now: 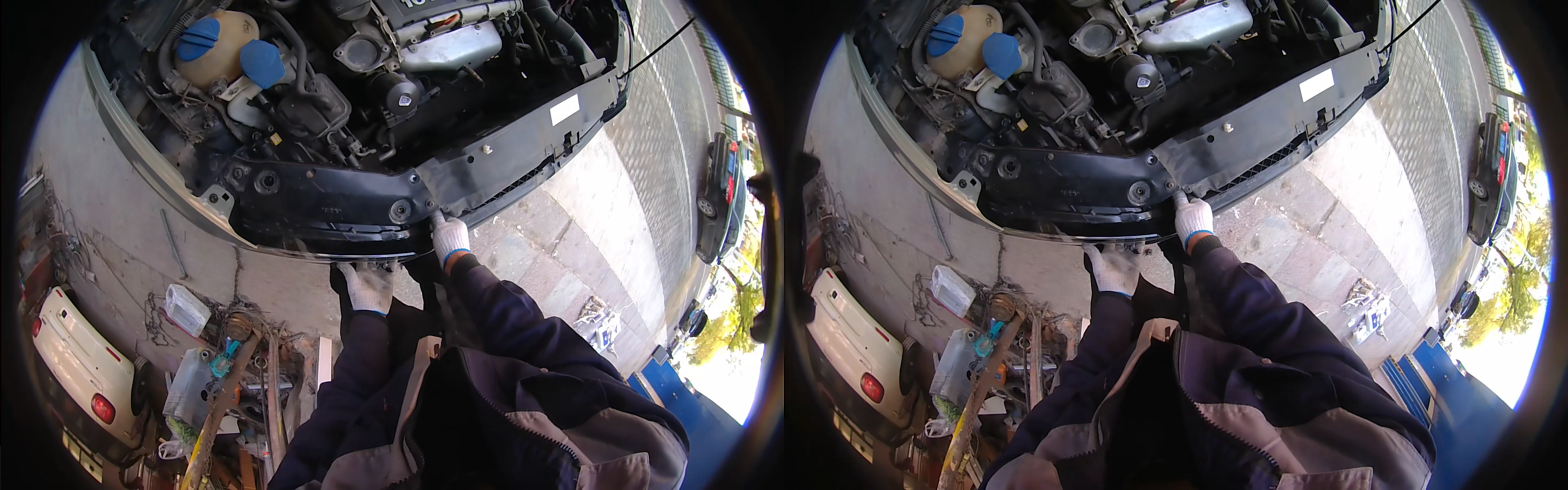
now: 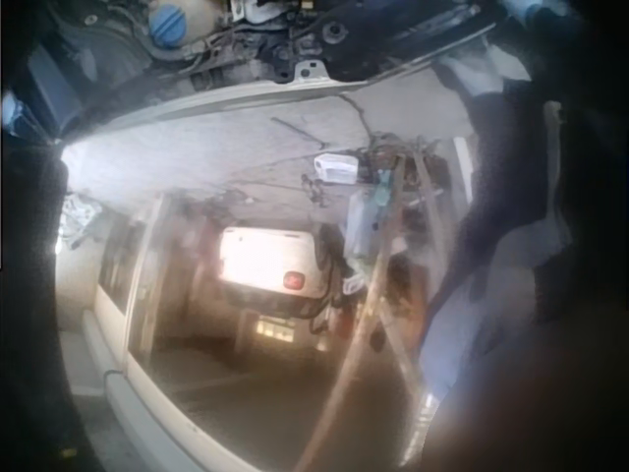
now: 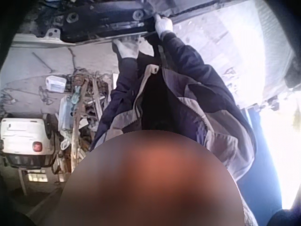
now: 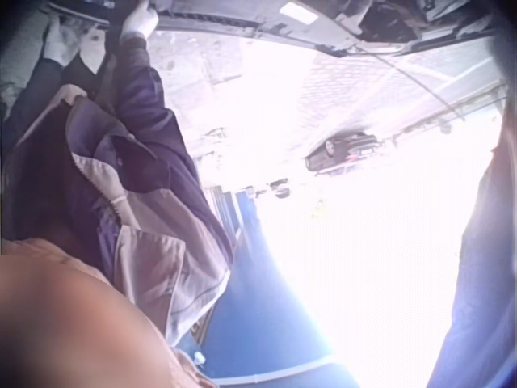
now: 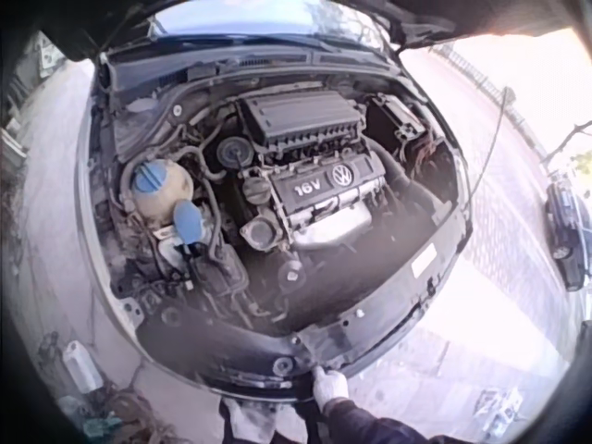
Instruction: The person removes the front bumper cover from a Volkswagen car by unscrewing fasteners and detaching clips. They then reattach the bumper cover, aligning it and securing it with screws and fasteners using a screwdriver.
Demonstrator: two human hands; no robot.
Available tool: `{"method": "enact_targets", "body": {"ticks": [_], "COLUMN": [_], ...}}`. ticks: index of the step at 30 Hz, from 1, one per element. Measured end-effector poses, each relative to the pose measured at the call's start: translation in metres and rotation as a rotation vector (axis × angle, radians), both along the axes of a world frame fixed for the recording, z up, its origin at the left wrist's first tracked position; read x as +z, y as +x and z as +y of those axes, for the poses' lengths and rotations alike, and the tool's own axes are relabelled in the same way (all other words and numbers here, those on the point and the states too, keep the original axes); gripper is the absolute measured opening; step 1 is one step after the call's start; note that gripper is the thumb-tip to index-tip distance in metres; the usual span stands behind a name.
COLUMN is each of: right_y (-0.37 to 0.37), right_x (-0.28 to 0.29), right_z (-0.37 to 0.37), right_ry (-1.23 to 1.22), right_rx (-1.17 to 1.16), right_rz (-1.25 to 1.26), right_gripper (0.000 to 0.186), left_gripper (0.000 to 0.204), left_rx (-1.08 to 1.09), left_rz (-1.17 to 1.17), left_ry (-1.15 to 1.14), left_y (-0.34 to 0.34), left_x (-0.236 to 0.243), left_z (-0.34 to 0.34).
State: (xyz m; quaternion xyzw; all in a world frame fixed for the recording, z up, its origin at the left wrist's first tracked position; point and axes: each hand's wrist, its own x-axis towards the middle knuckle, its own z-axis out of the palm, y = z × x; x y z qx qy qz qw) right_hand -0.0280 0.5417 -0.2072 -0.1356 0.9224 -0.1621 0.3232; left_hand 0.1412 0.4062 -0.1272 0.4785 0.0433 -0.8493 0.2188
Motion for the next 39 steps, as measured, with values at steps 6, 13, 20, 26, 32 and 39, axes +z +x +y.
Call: {"method": "enact_targets", "body": {"ticks": [6, 13, 20, 26, 32, 39], "right_y": [-0.013, -0.021, -0.029, -0.032, -0.033, -0.032], "right_x": [0.036, 0.065, 0.073, 0.077, 0.084, 0.080], "right_z": [-0.016, -0.031, -0.030, -0.030, -0.028, -0.025], "right_ry": [-0.045, -0.172, -0.207, -0.236, -0.235, -0.304], "right_rx": [-0.226, -0.537, -0.599, -0.658, -0.664, -0.686], "right_rz": [-0.242, -0.391, -0.487, -0.560, -0.573, -0.637], "right_gripper": [0.042, 0.063, 0.060, 0.059, 0.055, 0.042], "left_gripper": [0.093, 0.095, 0.090, 0.099, 0.099, 0.109], "left_rx": [0.005, -0.018, -0.036, -0.027, -0.032, -0.068], "left_rz": [-0.024, -0.131, -0.177, -0.174, -0.143, -0.152], "left_ry": [0.027, 0.122, 0.110, 0.125, 0.127, 0.068], "left_y": [0.001, 0.001, -0.008, -0.005, -0.001, -0.002], "left_x": [0.000, 0.006, 0.010, 0.004, 0.000, 0.004], "left_z": [-0.003, -0.016, -0.018, -0.016, -0.015, -0.015]}}
